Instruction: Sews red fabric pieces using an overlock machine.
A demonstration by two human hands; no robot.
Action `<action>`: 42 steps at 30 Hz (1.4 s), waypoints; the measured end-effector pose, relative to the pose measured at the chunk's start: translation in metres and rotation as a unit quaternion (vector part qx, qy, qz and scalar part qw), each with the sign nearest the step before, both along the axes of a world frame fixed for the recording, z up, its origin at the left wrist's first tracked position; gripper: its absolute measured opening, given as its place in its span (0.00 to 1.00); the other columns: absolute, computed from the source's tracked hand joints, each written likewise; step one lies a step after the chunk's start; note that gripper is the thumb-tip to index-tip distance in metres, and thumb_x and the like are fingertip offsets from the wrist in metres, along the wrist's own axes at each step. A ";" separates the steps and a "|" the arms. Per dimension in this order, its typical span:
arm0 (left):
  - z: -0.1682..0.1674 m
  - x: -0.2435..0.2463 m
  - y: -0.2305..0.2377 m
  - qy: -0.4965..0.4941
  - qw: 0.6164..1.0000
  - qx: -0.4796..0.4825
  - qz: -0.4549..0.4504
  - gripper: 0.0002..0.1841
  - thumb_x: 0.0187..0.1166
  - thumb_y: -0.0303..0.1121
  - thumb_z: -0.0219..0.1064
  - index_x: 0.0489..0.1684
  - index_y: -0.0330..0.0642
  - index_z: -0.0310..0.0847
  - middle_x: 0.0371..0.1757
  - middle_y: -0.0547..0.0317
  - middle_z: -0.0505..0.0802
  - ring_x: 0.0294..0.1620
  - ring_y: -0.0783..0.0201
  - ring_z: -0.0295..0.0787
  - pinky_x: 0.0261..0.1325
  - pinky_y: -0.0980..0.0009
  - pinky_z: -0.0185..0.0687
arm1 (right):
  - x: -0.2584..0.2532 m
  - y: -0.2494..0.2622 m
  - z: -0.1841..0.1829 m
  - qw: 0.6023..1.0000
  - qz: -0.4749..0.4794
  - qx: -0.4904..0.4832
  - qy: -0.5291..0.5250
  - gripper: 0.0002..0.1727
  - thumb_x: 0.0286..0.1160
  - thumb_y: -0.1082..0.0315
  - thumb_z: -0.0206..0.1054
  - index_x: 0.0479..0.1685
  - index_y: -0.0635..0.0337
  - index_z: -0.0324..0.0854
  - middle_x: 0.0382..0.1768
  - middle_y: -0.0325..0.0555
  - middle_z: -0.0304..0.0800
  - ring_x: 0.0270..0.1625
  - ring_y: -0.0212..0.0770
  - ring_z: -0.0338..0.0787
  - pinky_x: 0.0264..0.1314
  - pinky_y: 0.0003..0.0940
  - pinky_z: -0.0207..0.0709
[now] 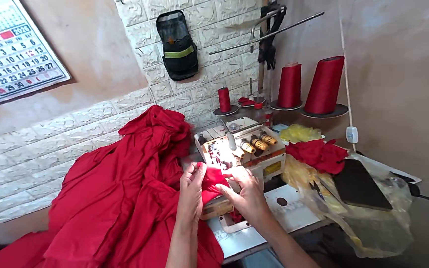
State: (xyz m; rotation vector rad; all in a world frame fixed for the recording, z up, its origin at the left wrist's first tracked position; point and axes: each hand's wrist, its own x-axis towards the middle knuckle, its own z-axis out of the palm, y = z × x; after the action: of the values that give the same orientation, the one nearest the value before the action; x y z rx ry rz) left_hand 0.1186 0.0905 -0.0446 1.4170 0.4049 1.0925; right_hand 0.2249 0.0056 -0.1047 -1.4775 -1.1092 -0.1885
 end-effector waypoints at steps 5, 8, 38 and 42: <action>0.003 0.006 -0.004 0.030 0.998 -0.044 0.042 0.15 0.84 0.22 0.61 0.65 0.29 0.71 0.40 0.55 0.89 0.39 0.70 0.89 0.47 0.73 0.87 | -0.001 0.005 0.009 0.998 0.046 -0.001 0.048 0.19 0.69 0.51 0.74 0.46 0.58 0.92 0.49 0.47 0.92 0.60 0.48 0.86 0.67 0.59 0.69; 0.004 0.008 -0.004 0.036 0.997 -0.034 0.060 0.17 0.85 0.24 0.61 0.69 0.29 0.72 0.45 0.54 0.90 0.43 0.72 0.88 0.49 0.74 0.85 | -0.001 0.008 0.009 0.998 0.050 0.008 0.025 0.20 0.72 0.47 0.72 0.39 0.57 0.94 0.44 0.45 0.93 0.57 0.45 0.87 0.66 0.56 0.70; 0.006 0.001 -0.002 0.083 0.995 -0.041 0.033 0.22 0.79 0.18 0.66 0.72 0.27 0.71 0.47 0.50 0.90 0.39 0.69 0.90 0.45 0.73 0.87 | -0.004 0.006 -0.007 0.995 0.039 0.082 -0.047 0.10 0.66 0.54 0.76 0.29 0.50 0.90 0.35 0.33 0.92 0.47 0.34 0.87 0.65 0.50 0.65; 0.007 0.004 -0.002 0.074 0.995 -0.051 0.040 0.25 0.75 0.17 0.70 0.73 0.27 0.72 0.43 0.50 0.91 0.36 0.69 0.90 0.43 0.73 0.88 | -0.004 0.006 -0.008 0.994 0.039 0.096 -0.044 0.09 0.67 0.57 0.75 0.28 0.51 0.91 0.36 0.34 0.94 0.48 0.34 0.89 0.66 0.50 0.66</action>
State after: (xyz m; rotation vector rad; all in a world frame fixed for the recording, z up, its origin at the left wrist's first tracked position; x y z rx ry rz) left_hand 0.1224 0.0885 -0.0376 1.4042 0.6199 1.0197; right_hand 0.2208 0.0121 -0.1128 -1.2631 -1.1828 -0.2994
